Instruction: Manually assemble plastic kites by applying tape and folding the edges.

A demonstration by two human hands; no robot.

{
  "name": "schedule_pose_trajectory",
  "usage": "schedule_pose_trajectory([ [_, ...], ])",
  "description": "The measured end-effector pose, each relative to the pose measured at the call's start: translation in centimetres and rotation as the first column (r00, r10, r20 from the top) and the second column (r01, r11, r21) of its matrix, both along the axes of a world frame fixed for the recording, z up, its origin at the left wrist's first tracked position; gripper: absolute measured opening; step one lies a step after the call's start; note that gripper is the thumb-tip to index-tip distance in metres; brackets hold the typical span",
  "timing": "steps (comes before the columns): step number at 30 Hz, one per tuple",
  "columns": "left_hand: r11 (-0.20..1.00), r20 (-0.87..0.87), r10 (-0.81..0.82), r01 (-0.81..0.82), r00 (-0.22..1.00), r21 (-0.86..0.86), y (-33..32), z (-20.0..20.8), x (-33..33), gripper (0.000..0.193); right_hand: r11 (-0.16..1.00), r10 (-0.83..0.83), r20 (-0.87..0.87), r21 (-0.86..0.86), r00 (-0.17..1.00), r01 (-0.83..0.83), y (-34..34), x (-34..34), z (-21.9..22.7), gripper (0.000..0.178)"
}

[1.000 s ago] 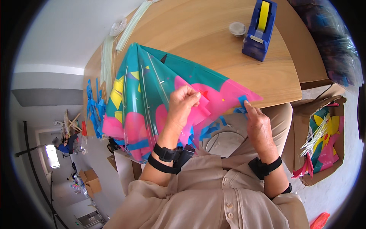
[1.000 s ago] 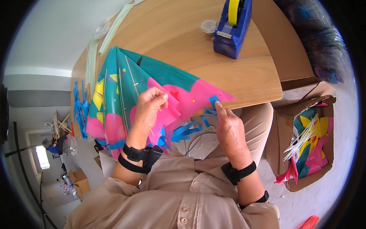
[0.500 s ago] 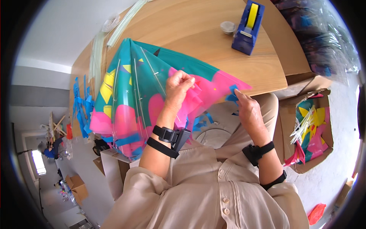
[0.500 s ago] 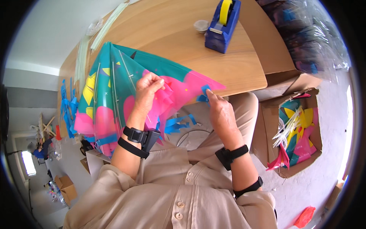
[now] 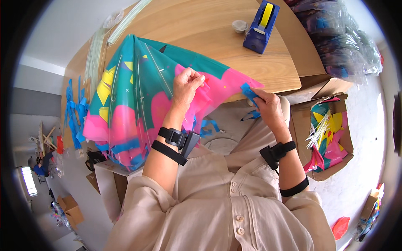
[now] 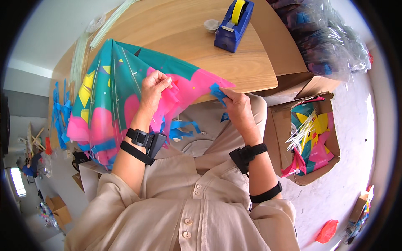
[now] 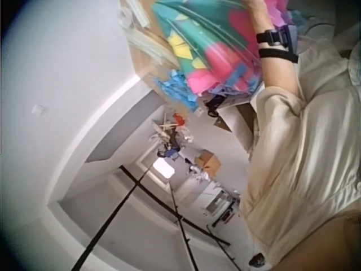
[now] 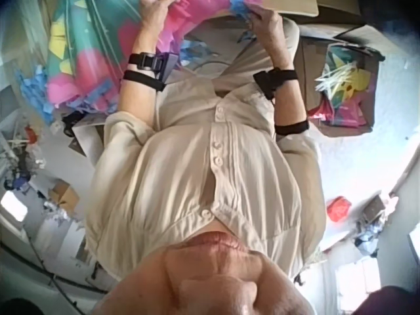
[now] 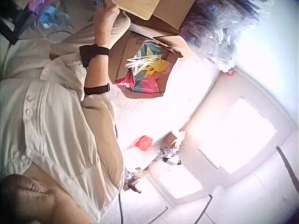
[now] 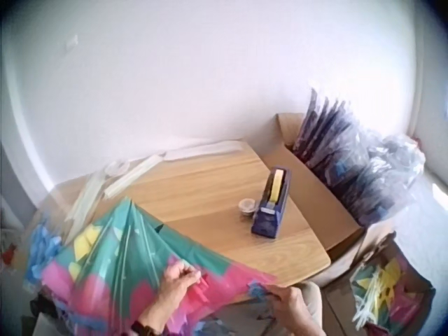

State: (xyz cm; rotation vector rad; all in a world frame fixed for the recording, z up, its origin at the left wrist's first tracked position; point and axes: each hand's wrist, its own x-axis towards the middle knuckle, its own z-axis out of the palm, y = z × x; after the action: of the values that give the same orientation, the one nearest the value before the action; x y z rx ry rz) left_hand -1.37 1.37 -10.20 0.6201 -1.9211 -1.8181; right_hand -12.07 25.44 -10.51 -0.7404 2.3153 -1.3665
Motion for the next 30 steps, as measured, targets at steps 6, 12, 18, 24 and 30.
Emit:
schedule_pose_trajectory([
  [6, 1.0, -0.019, 0.002, -0.002, 1.0, 0.027, -0.2, -0.3, 0.0, 0.012, 0.969, -0.043, 0.302, -0.219, 0.952, 0.113, 0.1, 0.1, -1.4, 0.029],
  [12, 0.997, -0.052, 0.038, -0.034, 0.998, 0.076, -0.1, -0.5, -0.1, 0.013, 0.882, -0.046, 0.5, -0.387, 0.864, 0.271, 0.3, 0.3, -2.3, 0.026],
  [18, 0.992, -0.088, 0.054, -0.043, 0.995, 0.118, -0.1, -0.3, -0.1, 0.012, 0.832, -0.106, 0.54, -0.412, 0.835, 0.373, 0.1, 0.7, -2.1, 0.019],
  [24, 0.99, -0.049, 0.079, -0.072, 0.996, 0.122, 0.1, 0.4, -0.2, 0.011, 0.715, -0.053, 0.676, -0.488, 0.735, 0.5, 0.1, 0.6, -2.5, 0.014],
  [30, 0.999, -0.023, 0.028, -0.027, 0.999, 0.031, 1.3, 1.6, -0.4, 0.011, 0.837, -0.035, 0.519, -0.452, 0.854, 0.309, 0.2, 1.1, -2.5, 0.017],
])
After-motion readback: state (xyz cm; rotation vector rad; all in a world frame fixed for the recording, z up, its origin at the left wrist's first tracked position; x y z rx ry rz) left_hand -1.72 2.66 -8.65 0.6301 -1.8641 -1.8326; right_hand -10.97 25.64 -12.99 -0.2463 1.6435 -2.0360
